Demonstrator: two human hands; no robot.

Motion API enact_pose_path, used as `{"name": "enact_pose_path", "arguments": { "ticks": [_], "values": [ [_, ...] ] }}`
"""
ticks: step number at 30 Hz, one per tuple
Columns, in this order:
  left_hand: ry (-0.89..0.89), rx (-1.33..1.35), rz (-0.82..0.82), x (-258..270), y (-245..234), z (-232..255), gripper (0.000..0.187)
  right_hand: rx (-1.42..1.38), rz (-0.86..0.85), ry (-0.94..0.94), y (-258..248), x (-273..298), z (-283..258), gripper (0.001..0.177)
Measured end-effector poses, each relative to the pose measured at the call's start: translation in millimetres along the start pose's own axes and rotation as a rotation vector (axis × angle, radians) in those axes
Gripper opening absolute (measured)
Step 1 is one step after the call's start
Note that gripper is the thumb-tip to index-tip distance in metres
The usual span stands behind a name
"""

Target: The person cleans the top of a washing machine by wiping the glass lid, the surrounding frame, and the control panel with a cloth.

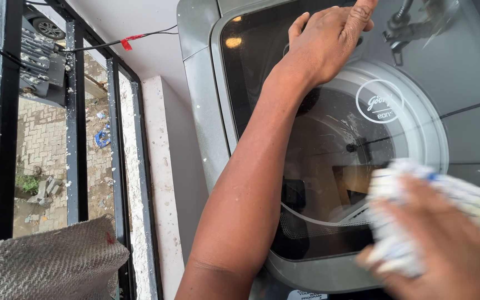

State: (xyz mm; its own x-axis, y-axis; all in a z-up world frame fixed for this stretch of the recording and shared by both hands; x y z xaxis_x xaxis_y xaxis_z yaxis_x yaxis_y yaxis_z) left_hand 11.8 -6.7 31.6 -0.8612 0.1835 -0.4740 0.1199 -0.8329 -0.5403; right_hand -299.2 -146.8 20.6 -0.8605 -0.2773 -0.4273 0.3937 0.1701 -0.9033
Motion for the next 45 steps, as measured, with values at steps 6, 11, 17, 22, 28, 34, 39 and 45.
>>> {"name": "enact_pose_path", "arguments": {
  "ticks": [6,11,17,22,28,34,39,45],
  "values": [
    [-0.016,0.003,-0.009,3.0,-5.7,3.0,0.097,-0.11,0.068,-0.228,-1.3,-30.6,-40.8,0.099],
    [-0.024,-0.017,-0.027,1.3,-2.9,0.0,0.095,0.131,-0.008,-0.003,26.7,-63.0,43.5,0.118],
    [0.099,0.078,0.117,-2.3,17.1,-19.0,0.085,-0.086,0.17,0.1,32.5,-90.1,97.8,0.114],
    [0.144,0.098,0.248,1.7,-20.4,12.8,0.06,-0.292,0.129,0.426,17.6,-113.2,86.7,0.089],
    [0.262,0.107,0.407,-2.0,-19.3,10.7,0.049,-0.253,0.273,0.115,5.5,-105.6,55.0,0.068],
    [0.167,0.335,0.302,-1.8,-19.8,15.3,0.063,-0.015,0.014,-0.035,3.6,-87.1,-28.3,0.08],
    [0.105,0.417,0.191,0.7,-23.8,23.1,0.084,-0.206,-0.002,-0.052,1.3,-100.9,-51.6,0.074],
    [-0.039,0.335,0.105,2.8,-29.5,19.8,0.097,0.22,0.199,-0.168,22.4,-117.4,33.9,0.072]
  ]
}}
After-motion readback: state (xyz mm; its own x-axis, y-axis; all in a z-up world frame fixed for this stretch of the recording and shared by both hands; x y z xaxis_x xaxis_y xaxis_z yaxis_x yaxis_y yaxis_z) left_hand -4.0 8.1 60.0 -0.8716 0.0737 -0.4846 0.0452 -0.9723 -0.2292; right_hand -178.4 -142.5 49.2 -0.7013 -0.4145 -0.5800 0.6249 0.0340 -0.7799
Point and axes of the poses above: each hand's wrist, its own x-axis away from the middle knuckle, its own y-axis out of the palm, z = x × y, the point moved 4 cm from there along -x, towards the middle knuckle, and after that the axes turned 14 degrees about z, right-handed, at the moved point
